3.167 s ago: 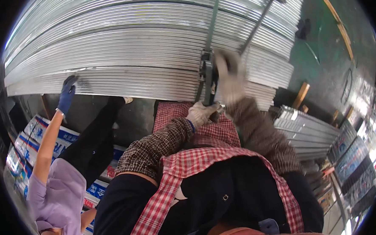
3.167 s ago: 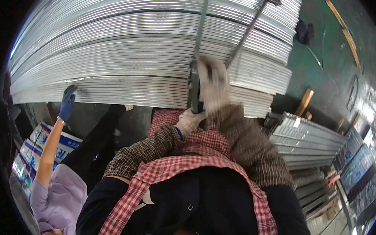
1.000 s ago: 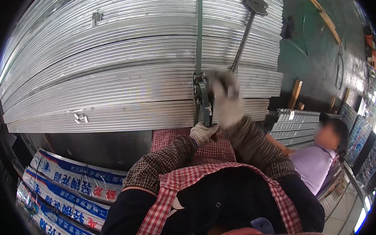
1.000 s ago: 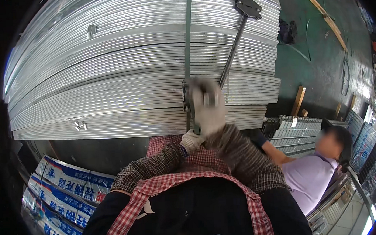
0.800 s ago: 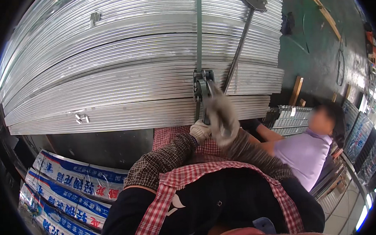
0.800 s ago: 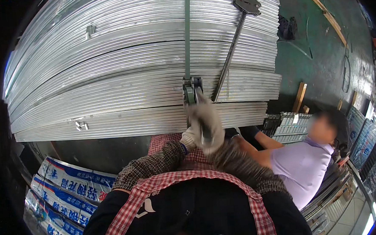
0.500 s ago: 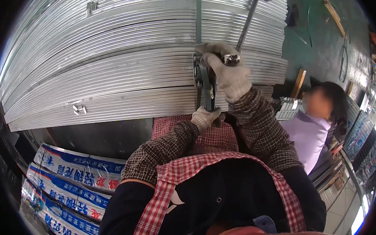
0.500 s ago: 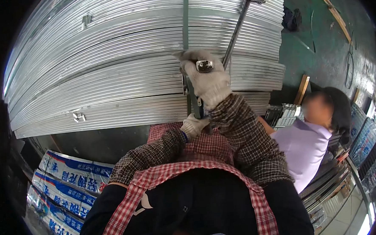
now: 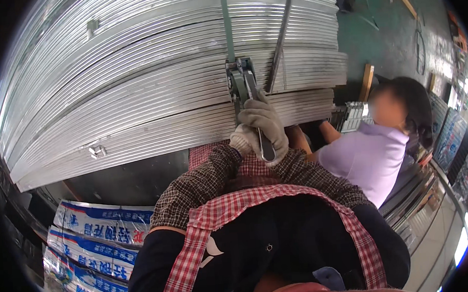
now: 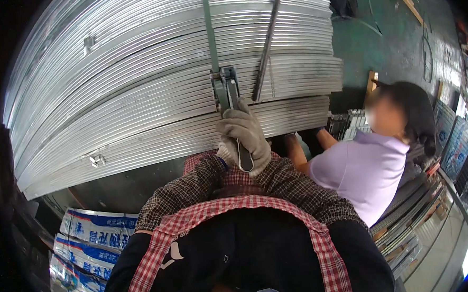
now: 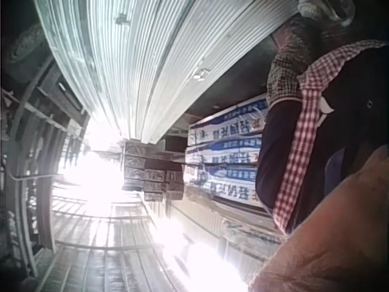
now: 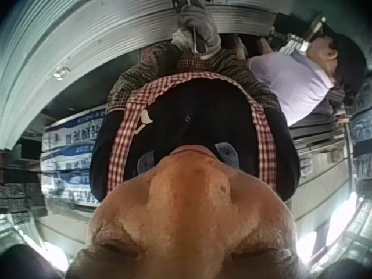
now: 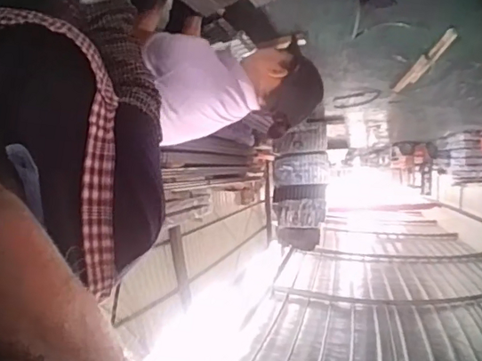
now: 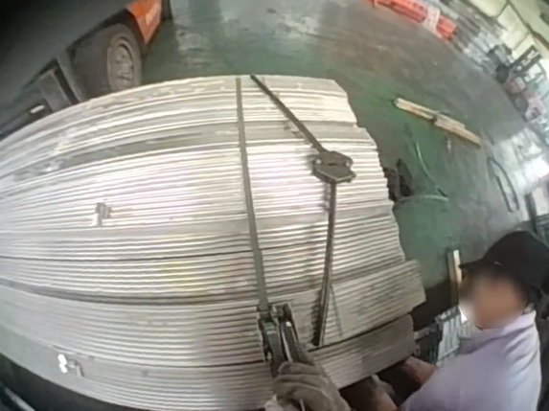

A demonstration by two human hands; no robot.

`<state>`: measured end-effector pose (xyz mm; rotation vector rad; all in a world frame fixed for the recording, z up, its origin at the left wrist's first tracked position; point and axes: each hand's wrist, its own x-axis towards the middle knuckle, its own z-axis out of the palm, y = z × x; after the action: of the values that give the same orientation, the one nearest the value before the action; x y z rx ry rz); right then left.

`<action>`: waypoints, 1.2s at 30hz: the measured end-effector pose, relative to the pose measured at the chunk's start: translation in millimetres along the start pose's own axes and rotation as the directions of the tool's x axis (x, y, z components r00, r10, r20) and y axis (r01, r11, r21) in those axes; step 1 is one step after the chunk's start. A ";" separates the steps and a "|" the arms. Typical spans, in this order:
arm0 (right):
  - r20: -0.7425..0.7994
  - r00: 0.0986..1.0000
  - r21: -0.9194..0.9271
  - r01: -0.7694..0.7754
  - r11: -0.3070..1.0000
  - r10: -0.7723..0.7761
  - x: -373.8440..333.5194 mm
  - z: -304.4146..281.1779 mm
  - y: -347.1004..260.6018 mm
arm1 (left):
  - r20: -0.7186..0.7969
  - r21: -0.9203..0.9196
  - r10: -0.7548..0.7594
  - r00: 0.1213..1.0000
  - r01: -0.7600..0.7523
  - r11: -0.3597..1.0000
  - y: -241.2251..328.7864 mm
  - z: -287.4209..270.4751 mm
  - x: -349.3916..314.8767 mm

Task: Using manual strapping tools to secure bundles of galvanized metal profiles.

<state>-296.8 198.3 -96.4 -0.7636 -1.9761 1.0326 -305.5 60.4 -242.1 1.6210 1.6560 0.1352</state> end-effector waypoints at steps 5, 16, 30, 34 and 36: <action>-0.187 0.770 -0.138 -0.636 0.759 0.611 108.3 10.3 -15.0 | 0.389 -0.244 0.012 0.921 0.090 0.966 -20.8 25.8 19.7; -0.053 0.999 0.046 0.003 0.999 -0.001 15.8 10.4 18.6 | 0.502 -0.048 -0.418 0.757 0.507 0.861 -28.0 -1.1 -1.4; -0.109 0.994 0.227 0.042 0.973 -0.018 20.1 15.4 18.7 | 0.068 0.356 -0.864 0.499 0.797 0.488 16.7 -13.2 18.6; 0.056 0.865 0.316 -0.489 0.813 0.498 78.1 22.7 -0.2 | -0.050 0.384 -0.924 0.379 0.862 0.332 29.5 -12.5 33.7; 0.060 0.791 0.326 -0.593 0.737 0.609 90.0 31.7 5.4 | -0.094 0.394 -0.937 0.336 0.877 0.274 34.6 -13.3 29.3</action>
<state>-370.0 257.9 -81.5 -1.2653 -1.4590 1.6541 -281.7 98.1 -226.3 0.5796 2.3226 -0.9695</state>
